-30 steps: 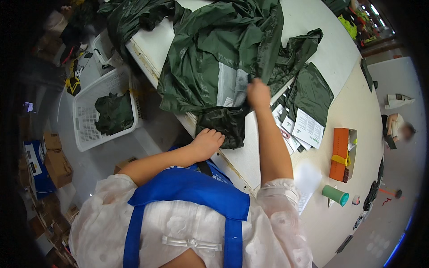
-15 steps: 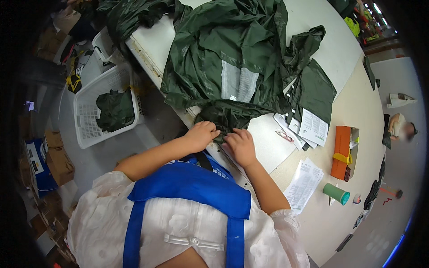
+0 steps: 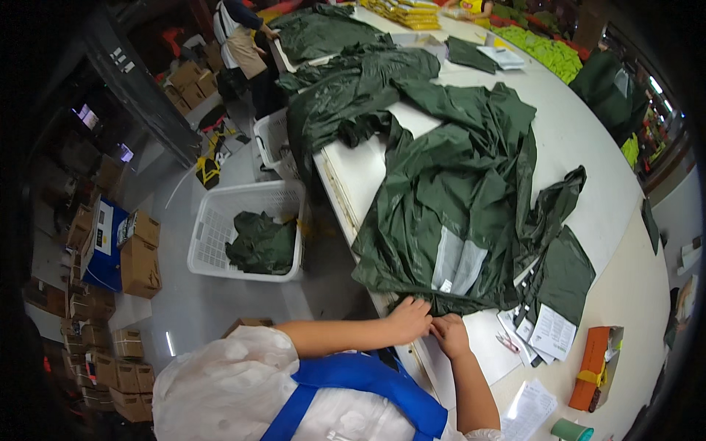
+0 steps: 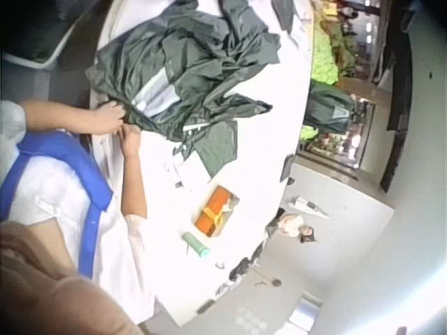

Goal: The person folds a green jacket on a table, aligns the sleeves, and places it into a white basket. The person then picks up another green jacket, unfolds it, and begins folding it in the same manner.

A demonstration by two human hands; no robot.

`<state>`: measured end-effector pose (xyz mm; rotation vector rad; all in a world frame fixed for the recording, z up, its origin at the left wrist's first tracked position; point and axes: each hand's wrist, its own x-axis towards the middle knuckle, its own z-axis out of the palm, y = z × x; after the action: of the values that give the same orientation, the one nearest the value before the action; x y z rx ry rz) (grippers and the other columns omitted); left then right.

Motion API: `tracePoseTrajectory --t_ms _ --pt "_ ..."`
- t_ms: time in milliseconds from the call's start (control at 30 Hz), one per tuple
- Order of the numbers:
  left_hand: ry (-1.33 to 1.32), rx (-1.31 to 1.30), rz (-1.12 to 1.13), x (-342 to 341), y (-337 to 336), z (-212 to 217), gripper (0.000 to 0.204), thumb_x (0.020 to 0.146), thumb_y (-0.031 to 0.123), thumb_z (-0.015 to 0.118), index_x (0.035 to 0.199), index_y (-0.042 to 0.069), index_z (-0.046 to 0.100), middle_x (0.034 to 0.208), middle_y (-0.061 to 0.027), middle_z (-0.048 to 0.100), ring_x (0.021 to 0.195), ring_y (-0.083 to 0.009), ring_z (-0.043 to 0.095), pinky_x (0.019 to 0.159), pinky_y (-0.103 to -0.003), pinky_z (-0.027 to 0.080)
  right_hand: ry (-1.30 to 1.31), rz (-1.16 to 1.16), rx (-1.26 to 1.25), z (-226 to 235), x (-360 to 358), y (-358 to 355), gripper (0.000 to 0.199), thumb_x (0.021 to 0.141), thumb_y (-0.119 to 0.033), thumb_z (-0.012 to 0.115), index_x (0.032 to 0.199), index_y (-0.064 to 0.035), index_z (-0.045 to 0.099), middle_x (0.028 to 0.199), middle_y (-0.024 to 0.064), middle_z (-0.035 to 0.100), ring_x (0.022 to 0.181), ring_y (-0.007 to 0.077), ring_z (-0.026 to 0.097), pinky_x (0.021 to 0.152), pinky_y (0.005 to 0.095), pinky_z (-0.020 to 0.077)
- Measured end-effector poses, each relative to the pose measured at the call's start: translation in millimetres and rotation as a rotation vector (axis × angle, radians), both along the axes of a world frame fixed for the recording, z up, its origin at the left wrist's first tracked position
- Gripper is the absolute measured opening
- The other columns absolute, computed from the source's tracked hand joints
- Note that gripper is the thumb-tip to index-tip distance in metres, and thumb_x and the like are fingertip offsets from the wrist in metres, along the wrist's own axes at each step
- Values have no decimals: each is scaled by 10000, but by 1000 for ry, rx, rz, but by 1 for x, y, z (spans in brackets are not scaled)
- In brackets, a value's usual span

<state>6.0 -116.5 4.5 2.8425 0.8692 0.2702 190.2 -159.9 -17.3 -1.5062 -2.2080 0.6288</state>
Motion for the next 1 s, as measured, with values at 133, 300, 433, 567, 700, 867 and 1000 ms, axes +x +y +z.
tracePoseTrajectory --t_ms 133,300,433,567,700,867,1000 --pt "-96 -267 36 -7 13 -44 255 778 240 653 944 65 570 833 -122 613 851 -311 585 735 -415 429 224 -262 -240 13 -9 18 227 768 -225 678 927 -66 648 783 128 622 764 320 574 755 408 450" --pt "-68 -658 201 -6 42 -19 236 877 254 556 988 66 466 835 -191 630 808 -394 609 678 -483 454 -129 -141 83 17 2 19 309 802 -268 650 988 -22 638 921 165 608 846 339 570 765 422 463" --pt "-127 -165 149 -5 29 -37 144 867 235 544 920 101 540 1012 -141 563 995 -345 525 784 -453 425 -183 -189 -79 11 0 29 338 847 -322 586 1011 -33 649 889 172 604 833 351 583 758 433 466" --pt "-141 -105 81 -11 25 -28 323 754 300 667 969 73 584 1097 -117 500 1074 -324 458 898 -443 381 -227 -221 -91 11 -2 34 546 834 -341 601 1252 -12 475 1019 204 560 874 372 579 782 430 468" --pt "0 -41 34 -12 23 -45 355 761 257 657 1040 54 576 1069 -116 508 1070 -291 461 902 -432 388 -131 -192 171 22 -8 35 625 767 -282 688 1264 1 439 1124 168 521 1114 366 481 957 426 384" --pt "-24 -276 95 -11 20 -32 342 808 242 616 1070 27 565 1082 -110 509 1089 -278 458 885 -426 400 -228 -70 143 30 15 19 317 764 -280 689 1017 -99 630 989 99 574 1053 314 504 925 399 369" --pt "4 -271 160 -7 22 -25 349 817 234 605 1077 7 551 1138 -130 495 1124 -307 445 922 -445 387 -148 -189 28 17 15 19 171 807 -241 644 912 -110 671 837 79 583 907 271 541 845 405 383"
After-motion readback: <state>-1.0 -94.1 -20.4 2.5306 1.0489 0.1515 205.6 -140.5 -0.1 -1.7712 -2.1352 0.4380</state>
